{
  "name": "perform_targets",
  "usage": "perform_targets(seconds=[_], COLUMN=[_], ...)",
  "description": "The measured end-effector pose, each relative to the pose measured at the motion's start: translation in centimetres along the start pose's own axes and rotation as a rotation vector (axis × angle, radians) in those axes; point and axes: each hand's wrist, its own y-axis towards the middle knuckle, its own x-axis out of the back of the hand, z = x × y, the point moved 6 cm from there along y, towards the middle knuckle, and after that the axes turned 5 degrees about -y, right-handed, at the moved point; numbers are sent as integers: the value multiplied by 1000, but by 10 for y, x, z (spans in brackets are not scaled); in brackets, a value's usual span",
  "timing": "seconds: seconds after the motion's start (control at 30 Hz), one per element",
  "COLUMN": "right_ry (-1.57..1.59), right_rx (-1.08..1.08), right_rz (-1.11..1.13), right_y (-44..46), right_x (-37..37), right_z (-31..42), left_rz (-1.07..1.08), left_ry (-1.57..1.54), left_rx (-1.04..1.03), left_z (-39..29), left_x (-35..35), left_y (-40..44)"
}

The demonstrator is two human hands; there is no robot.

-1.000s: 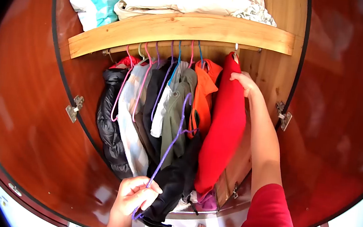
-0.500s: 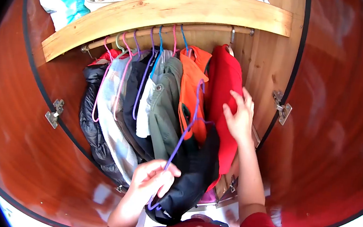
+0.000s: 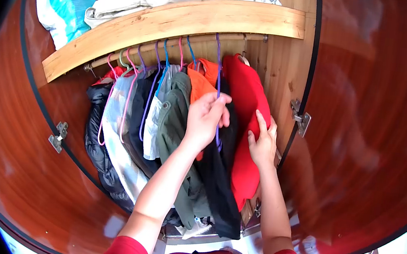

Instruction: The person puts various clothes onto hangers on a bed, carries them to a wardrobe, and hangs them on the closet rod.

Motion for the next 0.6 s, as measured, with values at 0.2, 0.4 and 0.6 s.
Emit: perform_targets(seconds=[0.2,0.4,0.6], right_ry=[107,213,580], right_rx=[19,70,258], right_rz=[-66,-307,-366], right_y=[2,-23,-60], right_x=[1,21,-6], right_z=[-3,32,59], left_rz=[21,118,-106], left_ry=[12,276,256], left_rx=[-40,120,-153], left_z=[55,146,114], left_x=[2,-6,13], left_y=[80,68,-17])
